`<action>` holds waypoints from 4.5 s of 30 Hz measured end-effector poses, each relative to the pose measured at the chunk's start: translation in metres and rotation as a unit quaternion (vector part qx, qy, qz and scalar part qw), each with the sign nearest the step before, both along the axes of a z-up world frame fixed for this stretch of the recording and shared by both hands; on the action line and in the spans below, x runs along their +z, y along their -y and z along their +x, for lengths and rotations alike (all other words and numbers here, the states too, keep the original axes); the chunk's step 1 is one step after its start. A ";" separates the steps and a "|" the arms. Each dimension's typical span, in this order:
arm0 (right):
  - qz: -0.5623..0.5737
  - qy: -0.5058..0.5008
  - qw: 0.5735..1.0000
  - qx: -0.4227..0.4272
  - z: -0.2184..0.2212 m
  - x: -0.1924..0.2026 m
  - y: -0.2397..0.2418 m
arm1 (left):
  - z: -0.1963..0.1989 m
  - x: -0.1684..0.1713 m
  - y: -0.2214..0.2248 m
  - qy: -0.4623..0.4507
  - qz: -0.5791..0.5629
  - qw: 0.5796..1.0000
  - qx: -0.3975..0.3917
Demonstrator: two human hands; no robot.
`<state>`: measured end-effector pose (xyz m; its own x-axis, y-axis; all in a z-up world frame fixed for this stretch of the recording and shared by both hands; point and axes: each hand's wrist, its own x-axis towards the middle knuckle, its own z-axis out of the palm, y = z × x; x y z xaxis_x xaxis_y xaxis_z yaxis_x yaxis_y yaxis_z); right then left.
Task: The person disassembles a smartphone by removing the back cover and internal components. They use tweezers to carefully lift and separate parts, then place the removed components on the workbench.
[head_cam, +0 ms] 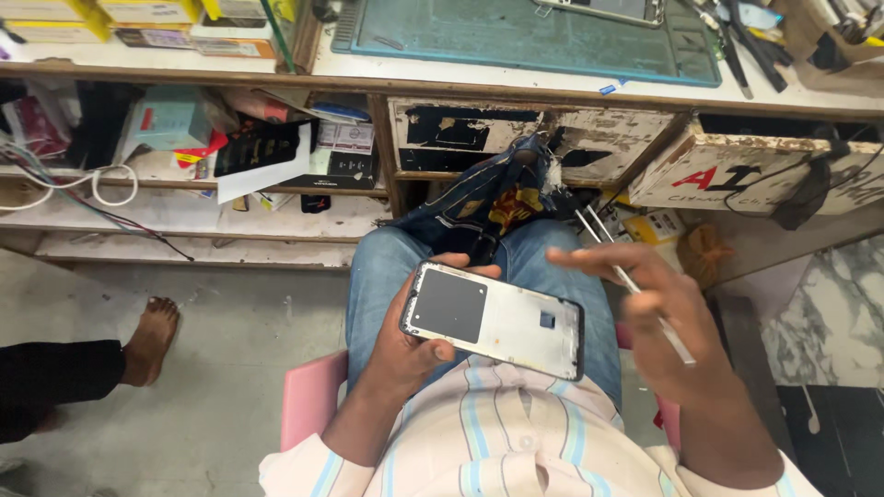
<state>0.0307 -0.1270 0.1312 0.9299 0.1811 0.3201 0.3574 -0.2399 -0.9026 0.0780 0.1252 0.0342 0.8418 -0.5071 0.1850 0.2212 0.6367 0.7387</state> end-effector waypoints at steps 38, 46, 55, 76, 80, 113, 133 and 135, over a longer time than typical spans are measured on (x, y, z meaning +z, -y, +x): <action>-0.131 -0.041 0.989 -0.057 -0.010 -0.022 -0.045 | -0.029 -0.011 0.000 -0.024 0.037 0.981 -0.188; -0.149 -0.042 0.986 -0.059 -0.009 -0.025 -0.048 | -0.030 -0.019 -0.001 -0.010 0.031 0.980 -0.196; -0.142 -0.050 0.987 -0.056 -0.009 -0.026 -0.049 | -0.030 -0.019 -0.001 0.002 0.022 0.979 -0.204; -0.173 -0.108 0.967 -0.152 -0.012 -0.024 -0.052 | -0.030 -0.018 0.002 -0.018 0.027 0.979 -0.202; -0.088 -0.101 0.986 -0.099 -0.015 -0.027 -0.047 | -0.030 -0.019 0.001 -0.023 0.008 0.978 -0.209; -0.140 -0.095 0.986 0.001 -0.022 -0.025 -0.064 | -0.030 -0.034 0.005 -0.050 -0.023 0.973 -0.224; -0.191 -0.038 0.981 0.015 -0.022 -0.023 -0.069 | -0.029 -0.031 0.003 -0.010 -0.006 0.980 -0.198; -0.175 -0.059 0.982 0.039 -0.021 -0.021 -0.067 | -0.029 -0.031 0.003 -0.007 0.001 0.981 -0.195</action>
<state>0.0099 -0.0601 0.1105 0.9360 0.3323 0.1162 0.2845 -0.5198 -0.8055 0.0488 0.1226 0.0031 0.5866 -0.7913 0.1728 0.4583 0.5002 0.7347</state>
